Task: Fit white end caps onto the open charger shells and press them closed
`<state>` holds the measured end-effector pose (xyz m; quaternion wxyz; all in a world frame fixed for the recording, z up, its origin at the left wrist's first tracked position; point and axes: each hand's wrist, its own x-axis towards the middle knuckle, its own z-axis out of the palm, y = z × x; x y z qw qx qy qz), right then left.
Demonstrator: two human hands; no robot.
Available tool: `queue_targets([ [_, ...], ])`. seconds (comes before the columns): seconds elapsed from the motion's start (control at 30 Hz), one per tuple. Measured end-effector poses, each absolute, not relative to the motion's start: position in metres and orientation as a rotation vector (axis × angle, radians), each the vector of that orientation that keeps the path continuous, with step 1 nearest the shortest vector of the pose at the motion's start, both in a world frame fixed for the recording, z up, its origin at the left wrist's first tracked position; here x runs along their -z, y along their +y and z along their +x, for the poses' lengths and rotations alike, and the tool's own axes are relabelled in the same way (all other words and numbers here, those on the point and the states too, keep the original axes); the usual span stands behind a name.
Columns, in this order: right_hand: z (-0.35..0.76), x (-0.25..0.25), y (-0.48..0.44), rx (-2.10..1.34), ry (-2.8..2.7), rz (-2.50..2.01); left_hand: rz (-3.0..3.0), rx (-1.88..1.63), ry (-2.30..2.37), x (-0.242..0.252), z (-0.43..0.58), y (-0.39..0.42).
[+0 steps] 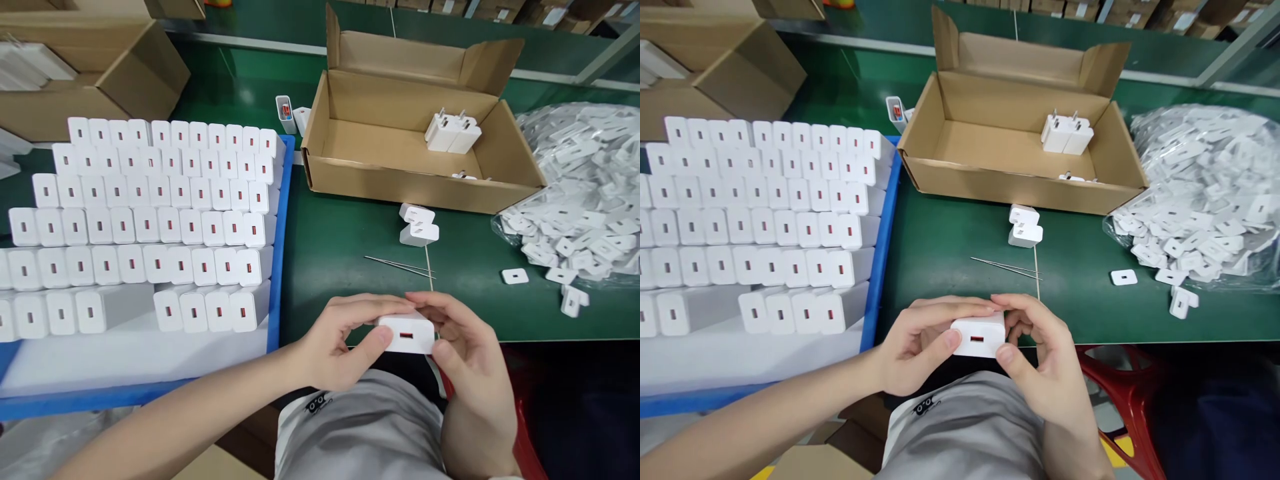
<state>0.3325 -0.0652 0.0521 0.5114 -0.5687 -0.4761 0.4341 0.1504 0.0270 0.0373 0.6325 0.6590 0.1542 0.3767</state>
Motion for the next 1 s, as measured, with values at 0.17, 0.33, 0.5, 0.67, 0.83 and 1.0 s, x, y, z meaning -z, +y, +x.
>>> queue_targets([
  [0.17,0.324,-0.051,-0.064,-1.034,-1.112,-1.370,1.568,-0.942,0.396,-0.038,0.152,0.027],
  [0.33,0.316,-0.049,-0.063,-1.004,-1.070,-1.370,1.568,-0.947,0.396,-0.040,0.153,0.027],
  [0.5,0.314,-0.049,-0.062,-0.999,-1.069,-1.363,1.634,-0.911,0.458,-0.040,0.151,0.028],
  [0.67,0.314,-0.049,-0.061,-0.896,-1.113,-1.418,1.665,-0.764,0.639,-0.036,0.150,0.028],
  [0.83,0.314,-0.046,-0.060,-0.888,-1.154,-1.421,1.580,-0.802,0.666,-0.036,0.153,0.024],
  [1.0,0.311,-0.042,-0.057,-0.870,-1.129,-1.374,1.560,-0.851,0.681,-0.038,0.154,0.022],
])
